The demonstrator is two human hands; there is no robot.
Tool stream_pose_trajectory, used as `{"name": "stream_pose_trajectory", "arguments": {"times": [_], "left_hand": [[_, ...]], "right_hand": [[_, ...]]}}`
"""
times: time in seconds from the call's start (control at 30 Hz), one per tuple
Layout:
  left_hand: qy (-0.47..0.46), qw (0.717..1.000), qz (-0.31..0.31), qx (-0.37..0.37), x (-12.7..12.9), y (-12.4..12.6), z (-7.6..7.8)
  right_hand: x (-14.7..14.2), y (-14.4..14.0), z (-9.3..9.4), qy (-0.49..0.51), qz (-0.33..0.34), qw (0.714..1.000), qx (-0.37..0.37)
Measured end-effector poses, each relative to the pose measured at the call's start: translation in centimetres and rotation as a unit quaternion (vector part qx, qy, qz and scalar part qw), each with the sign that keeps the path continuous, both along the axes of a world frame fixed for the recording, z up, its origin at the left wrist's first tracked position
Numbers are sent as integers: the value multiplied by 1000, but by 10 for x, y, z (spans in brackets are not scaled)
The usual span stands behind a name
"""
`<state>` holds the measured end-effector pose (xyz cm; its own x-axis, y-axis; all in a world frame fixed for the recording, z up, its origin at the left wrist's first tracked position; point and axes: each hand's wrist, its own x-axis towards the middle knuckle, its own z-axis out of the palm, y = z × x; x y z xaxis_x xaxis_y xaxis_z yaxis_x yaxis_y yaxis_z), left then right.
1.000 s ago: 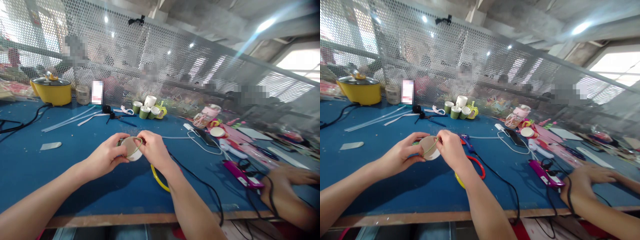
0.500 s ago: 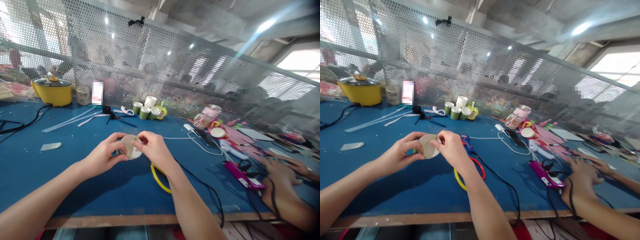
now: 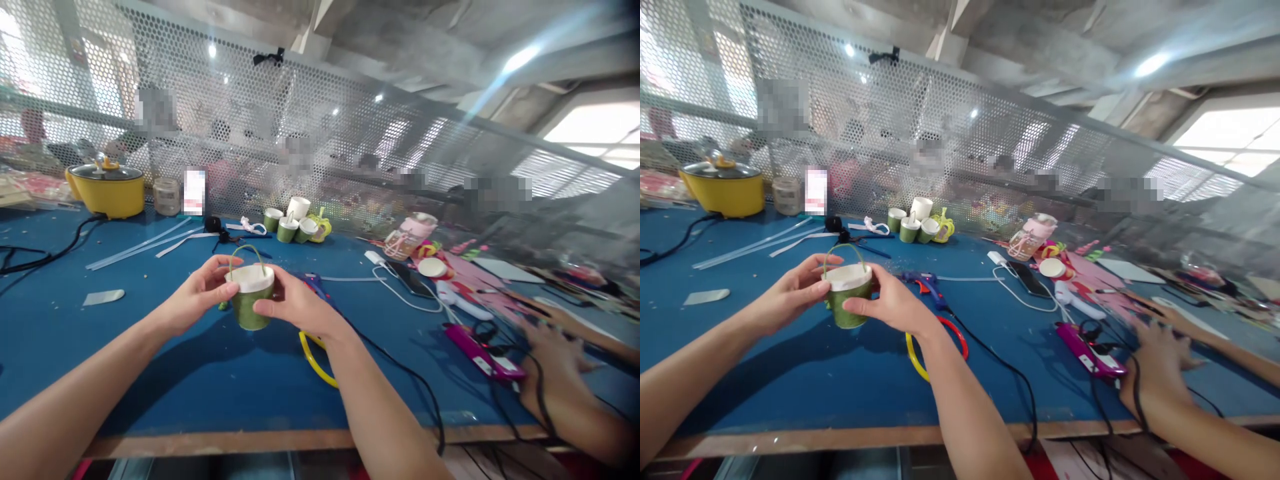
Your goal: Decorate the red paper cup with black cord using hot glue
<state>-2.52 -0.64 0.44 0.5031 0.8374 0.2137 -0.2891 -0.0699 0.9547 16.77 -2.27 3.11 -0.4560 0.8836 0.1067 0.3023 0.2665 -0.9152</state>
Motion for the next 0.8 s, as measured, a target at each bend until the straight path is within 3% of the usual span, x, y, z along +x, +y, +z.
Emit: {"name": "stream_pose_trajectory", "arguments": {"times": [0.23, 0.4, 0.5, 0.6, 0.8], "left_hand": [[25, 999, 45, -7, 15, 0, -8], [92, 988, 113, 54, 18, 7, -1], [104, 986, 96, 91, 15, 12, 7], [115, 984, 69, 117, 14, 16, 12], [120, 986, 27, 116, 19, 18, 12]], "right_hand": [[-20, 2, -13, -52, -92, 991, 81], [-17, 1, 1, -99, -67, 988, 100], [-5, 3, 24, -110, -44, 991, 71], [2, 7, 42, -107, -90, 982, 124], [-2, 14, 43, -141, -115, 957, 226]]}}
